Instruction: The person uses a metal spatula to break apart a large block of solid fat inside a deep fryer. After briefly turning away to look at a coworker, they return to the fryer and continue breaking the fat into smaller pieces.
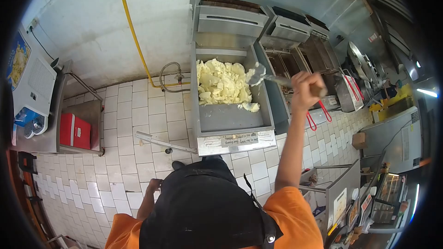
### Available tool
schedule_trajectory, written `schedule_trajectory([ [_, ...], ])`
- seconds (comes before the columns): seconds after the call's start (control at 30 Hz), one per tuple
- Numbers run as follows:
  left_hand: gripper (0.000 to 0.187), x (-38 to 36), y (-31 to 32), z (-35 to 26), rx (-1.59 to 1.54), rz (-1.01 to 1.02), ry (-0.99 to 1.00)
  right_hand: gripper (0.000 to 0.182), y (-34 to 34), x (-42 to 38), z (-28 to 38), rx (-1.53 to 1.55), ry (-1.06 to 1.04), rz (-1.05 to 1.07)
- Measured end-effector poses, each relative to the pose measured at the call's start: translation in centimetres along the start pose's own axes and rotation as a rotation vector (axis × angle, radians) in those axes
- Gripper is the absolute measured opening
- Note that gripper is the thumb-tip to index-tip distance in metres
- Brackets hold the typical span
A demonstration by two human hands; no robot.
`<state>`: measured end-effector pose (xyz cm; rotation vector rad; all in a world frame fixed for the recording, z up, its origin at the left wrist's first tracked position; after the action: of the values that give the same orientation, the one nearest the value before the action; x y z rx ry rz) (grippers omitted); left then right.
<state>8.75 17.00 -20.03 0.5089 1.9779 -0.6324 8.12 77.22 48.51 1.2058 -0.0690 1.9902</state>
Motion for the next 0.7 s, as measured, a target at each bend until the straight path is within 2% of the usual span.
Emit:
schedule_trajectory([
  [0.07,0.037,1.5,0.5,-1.3,0.042,0.095,0.147,0.026,-3.6,-4.5,-4.2,-0.042,-0.009,-0.105],
  [0.1,0.037,1.2,0.6,-2.2,0.04,0.094,0.149,0.027,-5.0,-6.7,-5.8,-0.096,-0.003,-0.145],
  [0.13,0.037,0.4,0.6,-4.3,0.155,0.073,0.319,0.027,-5.7,-8.6,-6.6,-0.092,-0.006,-0.146],
  [0.17,0.037,-0.3,0.6,-6.1,0.272,0.048,0.489,0.026,-7.0,-10.3,-7.7,-0.139,0.06,-0.239],
  [0.2,0.035,-0.5,0.4,-6.9,0.22,0.028,0.556,0.025,-8.0,-11.2,-8.4,-0.185,0.128,-0.331],
  [0.3,0.034,-2.0,0.3,-8.3,0.092,-0.017,0.543,0.024,-7.5,-9.2,-5.7,-0.04,0.023,-0.354],
  [0.33,0.03,-4.7,0.2,-9.3,0.045,-0.039,0.391,0.023,-7.2,-8.1,-4.6,-0.065,-0.001,-0.4],
  [0.43,0.04,-5.1,0.8,-7.7,0.461,-0.007,0.897,0.021,-6.2,-6.7,-3.2,0.021,-0.035,-0.425],
  [0.5,0.049,-3.8,1.9,-4.9,0.956,-0.099,1.057,0.02,-6.0,-8.0,-4.2,0.027,-0.046,-0.466],
  [0.57,0.044,-4.1,2.1,-2.4,0.96,-0.211,1.317,0.018,-6.6,-10.9,-6.3,-0.047,0.01,-0.442],
  [0.63,0.036,-3.1,3.3,-0.1,0.954,-0.15,1.15,0.017,-8.5,-16.8,-8.8,-0.128,0.179,-0.377],
  [0.7,0.034,-6.6,4.7,-1.3,0.856,-0.09,0.939,0.012,-11.4,-24.5,-8.7,-0.252,0.399,-0.319],
])
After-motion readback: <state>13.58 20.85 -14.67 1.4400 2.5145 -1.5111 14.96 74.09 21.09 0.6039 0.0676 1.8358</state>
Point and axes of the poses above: each hand's wrist, its own x-axis towards the middle knuckle, its own y-axis out of the palm, z = x × y, the point moved 7 cm from there along x, towards the middle knuckle, and after that the axes turned 11 degrees about -z, right-handed, at the moved point
